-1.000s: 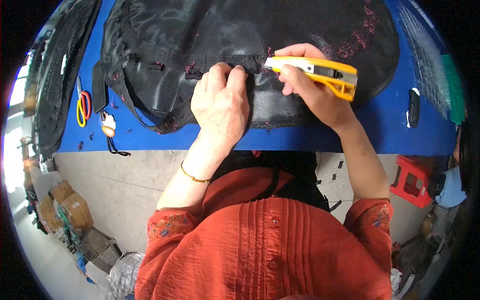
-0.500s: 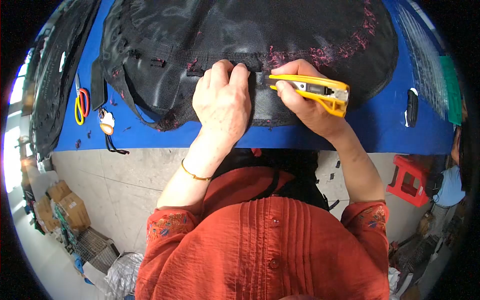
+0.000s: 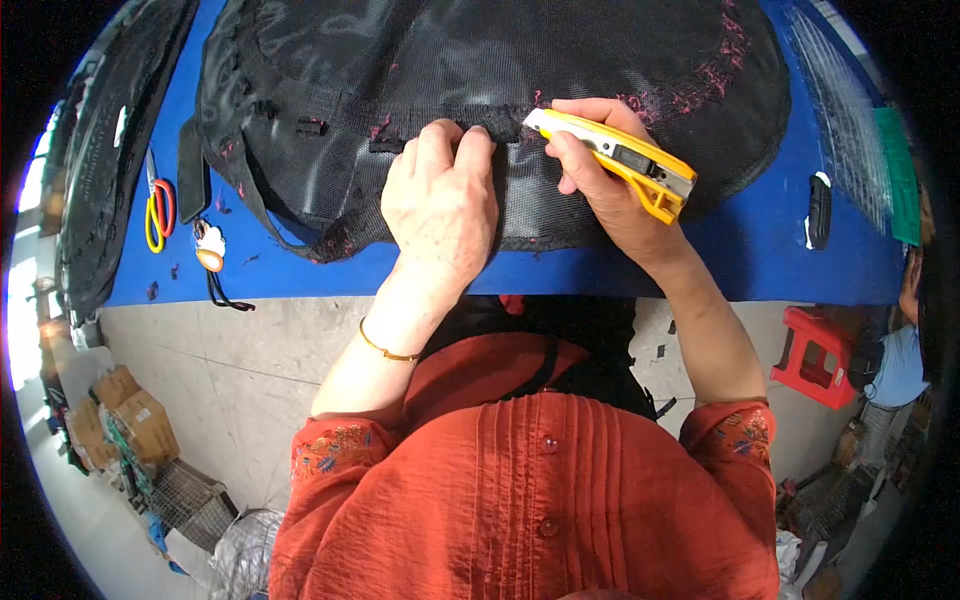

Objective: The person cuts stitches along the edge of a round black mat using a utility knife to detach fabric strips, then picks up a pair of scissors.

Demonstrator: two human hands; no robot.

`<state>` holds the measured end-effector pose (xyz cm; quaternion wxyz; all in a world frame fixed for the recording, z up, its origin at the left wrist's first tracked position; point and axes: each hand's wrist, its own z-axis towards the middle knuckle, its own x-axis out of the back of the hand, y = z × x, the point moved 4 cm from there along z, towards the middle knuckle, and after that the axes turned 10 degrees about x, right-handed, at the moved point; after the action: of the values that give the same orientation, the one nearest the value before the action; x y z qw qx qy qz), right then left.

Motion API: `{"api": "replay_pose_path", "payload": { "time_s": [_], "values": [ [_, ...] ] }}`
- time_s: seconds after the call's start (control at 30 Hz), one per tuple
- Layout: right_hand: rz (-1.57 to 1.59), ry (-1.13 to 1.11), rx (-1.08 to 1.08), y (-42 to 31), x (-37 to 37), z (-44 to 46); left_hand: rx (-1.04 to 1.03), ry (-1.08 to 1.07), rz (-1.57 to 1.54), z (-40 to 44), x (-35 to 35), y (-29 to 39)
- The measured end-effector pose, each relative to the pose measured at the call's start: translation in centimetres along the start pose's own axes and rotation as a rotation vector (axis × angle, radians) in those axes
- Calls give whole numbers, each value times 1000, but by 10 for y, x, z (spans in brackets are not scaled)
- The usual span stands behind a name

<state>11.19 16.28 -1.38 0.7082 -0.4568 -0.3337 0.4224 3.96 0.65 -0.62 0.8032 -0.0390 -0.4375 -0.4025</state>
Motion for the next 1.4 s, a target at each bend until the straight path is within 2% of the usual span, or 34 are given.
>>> {"api": "replay_pose_path", "payload": {
  "time_s": [0.13, 0.37, 0.43, 0.47, 0.53, 0.57, 0.63, 0.67, 0.7, 0.77, 0.8, 0.87, 1.13, 1.4],
  "values": [
    [-102, -9, 61, -1, 1, -1, 2, -3, -4, 0, 0, 0],
    [-63, -30, 14, 0, 2, -3, 32, -61, 17, 0, 0, -2],
    [-164, -41, 151, 2, 4, -2, 31, -58, 15, 0, 0, -1],
    [-164, -41, 151, -2, 4, -1, 32, -55, 16, 0, 0, -2],
    [-42, -48, -47, -4, 3, -2, 33, -50, 17, -1, 0, -2],
    [-41, -49, -46, -3, 6, -3, 35, -54, 24, -1, 0, -1],
    [-196, -254, 85, -4, 6, -7, 36, -59, 32, -1, -2, -2],
    [-121, -149, 36, -2, 2, -10, 21, -18, 16, -1, -2, -1],
    [-195, -166, 50, -12, 1, -10, 6, 21, -2, -1, -2, 0],
    [-110, -108, 15, -7, 2, -10, 6, 17, -4, -1, -1, 1],
    [-122, -100, 106, -6, 1, -8, 8, 13, -3, -1, -1, 1],
    [32, -59, -36, -5, 4, -8, 4, 13, 0, -1, -1, 0],
    [73, 35, -3, -2, -4, -8, 14, -4, -1, -1, 1, 2],
    [-159, 96, 99, -4, -7, -15, 20, -2, -25, -1, 0, 0]
  ]
}}
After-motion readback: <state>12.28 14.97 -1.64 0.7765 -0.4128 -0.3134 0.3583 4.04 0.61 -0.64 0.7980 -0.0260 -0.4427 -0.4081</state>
